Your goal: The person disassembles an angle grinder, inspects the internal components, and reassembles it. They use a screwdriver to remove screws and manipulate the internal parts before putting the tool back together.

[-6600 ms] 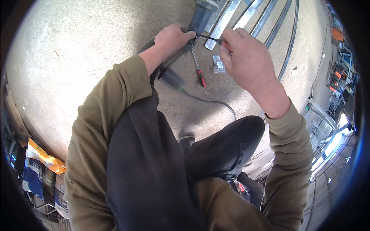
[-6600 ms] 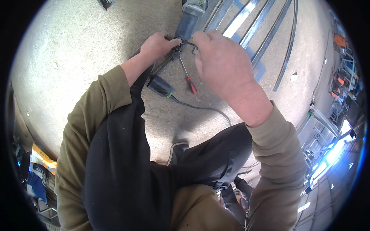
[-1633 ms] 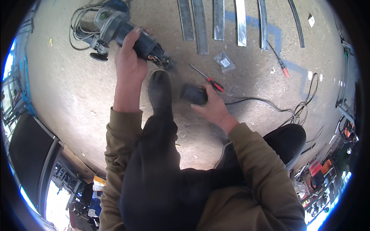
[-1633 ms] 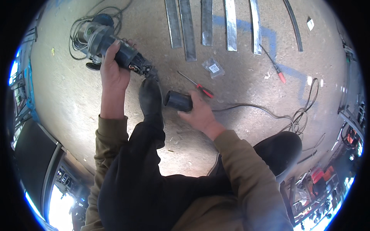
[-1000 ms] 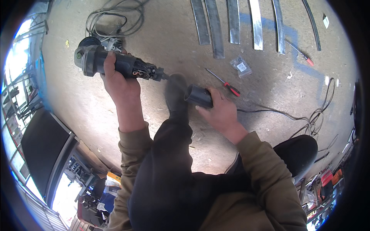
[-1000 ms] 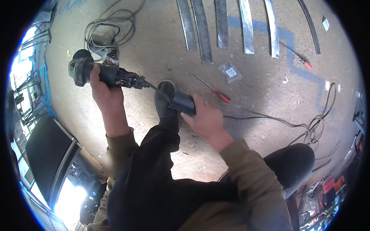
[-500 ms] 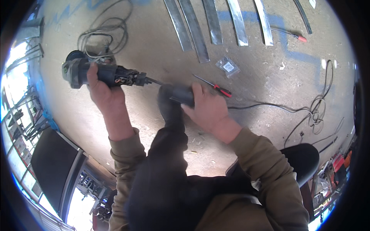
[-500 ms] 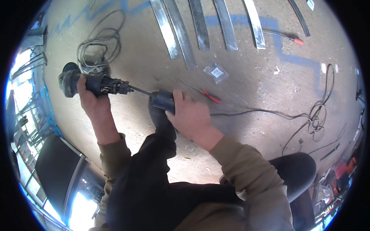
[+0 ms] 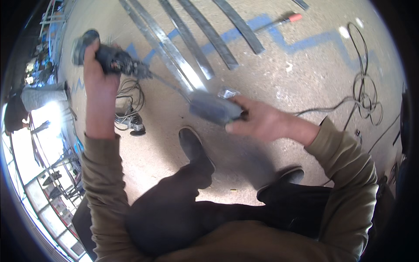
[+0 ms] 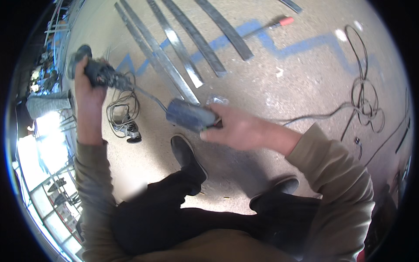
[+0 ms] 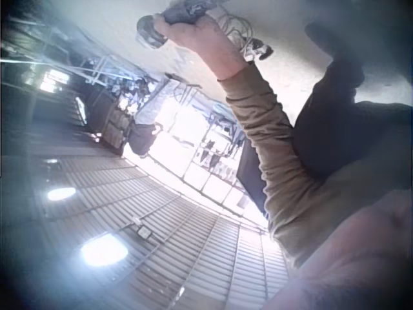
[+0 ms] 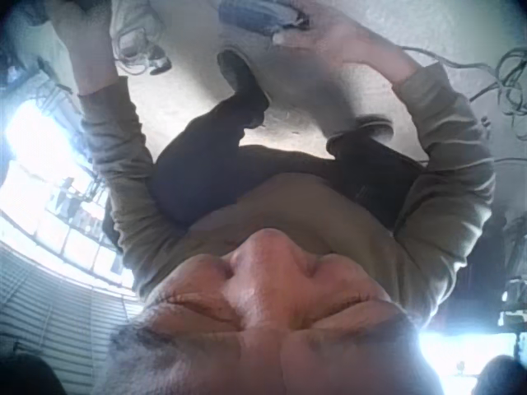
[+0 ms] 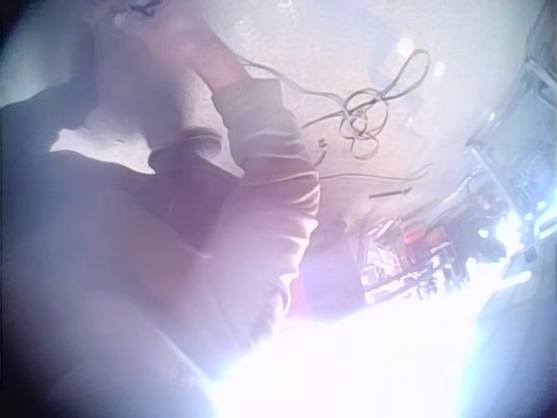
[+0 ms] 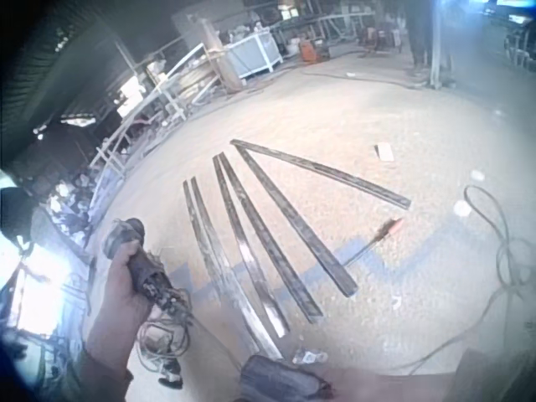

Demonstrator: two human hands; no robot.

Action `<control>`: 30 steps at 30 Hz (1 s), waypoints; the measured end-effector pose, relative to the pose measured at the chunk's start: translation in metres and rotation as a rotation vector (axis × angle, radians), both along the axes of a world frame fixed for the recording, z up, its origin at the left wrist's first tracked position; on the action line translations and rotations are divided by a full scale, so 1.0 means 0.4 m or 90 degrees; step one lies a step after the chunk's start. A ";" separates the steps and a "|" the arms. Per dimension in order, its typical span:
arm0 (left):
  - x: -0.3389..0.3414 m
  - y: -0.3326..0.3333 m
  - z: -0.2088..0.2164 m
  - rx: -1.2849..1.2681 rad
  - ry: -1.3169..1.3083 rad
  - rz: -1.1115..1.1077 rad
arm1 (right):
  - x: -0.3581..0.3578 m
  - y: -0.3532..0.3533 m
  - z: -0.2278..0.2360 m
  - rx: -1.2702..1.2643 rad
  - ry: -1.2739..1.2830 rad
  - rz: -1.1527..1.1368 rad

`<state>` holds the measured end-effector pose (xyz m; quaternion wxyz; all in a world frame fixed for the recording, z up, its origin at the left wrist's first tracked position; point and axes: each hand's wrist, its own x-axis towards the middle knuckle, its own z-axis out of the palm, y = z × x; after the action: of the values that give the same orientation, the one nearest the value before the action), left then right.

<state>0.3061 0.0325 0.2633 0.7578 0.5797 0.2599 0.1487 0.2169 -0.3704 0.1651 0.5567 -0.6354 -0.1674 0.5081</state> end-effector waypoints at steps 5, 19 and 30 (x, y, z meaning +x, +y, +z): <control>0.264 -0.139 0.004 -0.051 0.057 -0.171 | 0.021 -0.196 0.073 0.015 -0.038 -0.243; 0.047 -0.743 -0.380 -0.552 0.268 0.025 | -0.072 -0.523 0.475 -0.414 -0.436 -0.453; -0.106 -0.909 -0.445 -0.796 0.269 -0.002 | -0.097 -0.525 0.642 -0.251 -0.616 -0.539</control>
<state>0.2639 -0.3312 0.0852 0.8847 0.0471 0.4395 -0.1482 0.1783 -0.5802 0.4220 0.4435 -0.8923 -0.0386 -0.0751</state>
